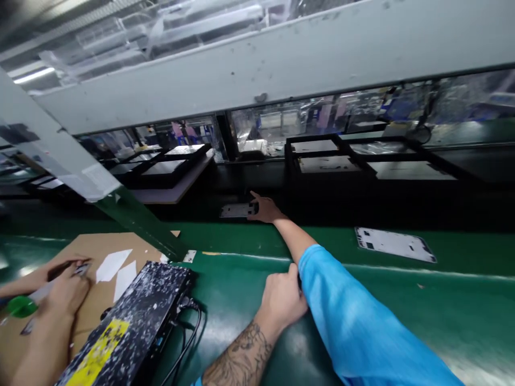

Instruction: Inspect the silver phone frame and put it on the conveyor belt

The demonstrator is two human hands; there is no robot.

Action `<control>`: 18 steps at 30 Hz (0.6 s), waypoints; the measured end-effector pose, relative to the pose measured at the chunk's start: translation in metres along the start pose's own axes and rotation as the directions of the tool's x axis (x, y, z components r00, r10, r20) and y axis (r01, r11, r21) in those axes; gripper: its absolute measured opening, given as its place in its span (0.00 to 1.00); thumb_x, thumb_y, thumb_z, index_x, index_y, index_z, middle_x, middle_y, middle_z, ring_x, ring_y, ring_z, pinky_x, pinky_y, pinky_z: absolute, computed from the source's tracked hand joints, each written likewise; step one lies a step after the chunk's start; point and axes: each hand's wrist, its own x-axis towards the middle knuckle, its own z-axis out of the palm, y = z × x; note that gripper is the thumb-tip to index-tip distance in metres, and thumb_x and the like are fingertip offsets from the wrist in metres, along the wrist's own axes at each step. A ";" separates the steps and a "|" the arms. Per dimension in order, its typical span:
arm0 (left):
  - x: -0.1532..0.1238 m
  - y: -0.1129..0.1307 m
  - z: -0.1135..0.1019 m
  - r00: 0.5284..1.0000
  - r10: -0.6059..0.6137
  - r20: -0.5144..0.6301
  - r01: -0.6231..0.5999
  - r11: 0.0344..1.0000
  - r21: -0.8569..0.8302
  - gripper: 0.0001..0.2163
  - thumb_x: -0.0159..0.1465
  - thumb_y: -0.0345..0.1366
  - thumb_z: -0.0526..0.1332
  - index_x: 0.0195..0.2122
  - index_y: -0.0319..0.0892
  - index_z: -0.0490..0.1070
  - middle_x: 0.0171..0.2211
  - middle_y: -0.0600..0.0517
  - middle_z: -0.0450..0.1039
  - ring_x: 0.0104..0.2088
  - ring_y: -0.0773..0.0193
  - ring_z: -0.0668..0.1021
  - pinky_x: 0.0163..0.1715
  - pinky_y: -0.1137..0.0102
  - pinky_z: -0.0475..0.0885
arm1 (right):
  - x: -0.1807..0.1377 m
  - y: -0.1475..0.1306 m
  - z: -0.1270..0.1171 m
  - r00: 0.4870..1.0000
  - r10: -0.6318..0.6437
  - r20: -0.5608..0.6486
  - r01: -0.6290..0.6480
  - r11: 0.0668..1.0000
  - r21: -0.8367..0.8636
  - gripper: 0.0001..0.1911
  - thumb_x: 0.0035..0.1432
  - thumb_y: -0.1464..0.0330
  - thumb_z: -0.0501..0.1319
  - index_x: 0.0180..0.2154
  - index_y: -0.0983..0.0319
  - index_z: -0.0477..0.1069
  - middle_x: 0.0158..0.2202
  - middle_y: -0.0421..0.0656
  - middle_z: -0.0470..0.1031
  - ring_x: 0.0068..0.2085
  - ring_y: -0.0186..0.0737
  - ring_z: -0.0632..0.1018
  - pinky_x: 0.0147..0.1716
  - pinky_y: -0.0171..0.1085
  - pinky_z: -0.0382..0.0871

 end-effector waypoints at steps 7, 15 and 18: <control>-0.010 0.004 -0.001 0.992 0.126 0.005 -0.126 0.979 0.159 0.07 0.66 0.40 0.56 0.37 0.46 0.71 0.33 0.52 0.78 0.35 0.57 0.80 0.34 0.67 0.67 | -0.114 -0.011 -0.051 0.974 0.150 -0.169 -0.140 0.988 0.067 0.60 0.40 0.64 0.78 0.70 0.60 0.51 0.49 0.44 0.76 0.47 0.44 0.78 0.50 0.39 0.70; -0.011 0.014 0.002 0.989 0.131 0.067 -0.146 0.929 0.340 0.13 0.69 0.46 0.52 0.34 0.47 0.70 0.30 0.52 0.77 0.35 0.54 0.80 0.29 0.68 0.59 | -0.463 -0.017 -0.164 0.804 0.234 -0.547 -0.349 0.930 -0.115 0.53 0.40 0.64 0.74 0.66 0.62 0.55 0.50 0.47 0.75 0.53 0.50 0.74 0.60 0.47 0.61; -0.017 0.017 0.000 0.991 0.072 0.109 -0.108 0.919 0.379 0.15 0.70 0.49 0.50 0.35 0.48 0.71 0.30 0.51 0.76 0.37 0.52 0.80 0.29 0.67 0.58 | -0.557 -0.039 -0.171 0.698 0.386 -0.603 -0.575 0.805 -0.150 0.52 0.43 0.62 0.73 0.66 0.61 0.54 0.51 0.48 0.74 0.53 0.53 0.74 0.59 0.51 0.62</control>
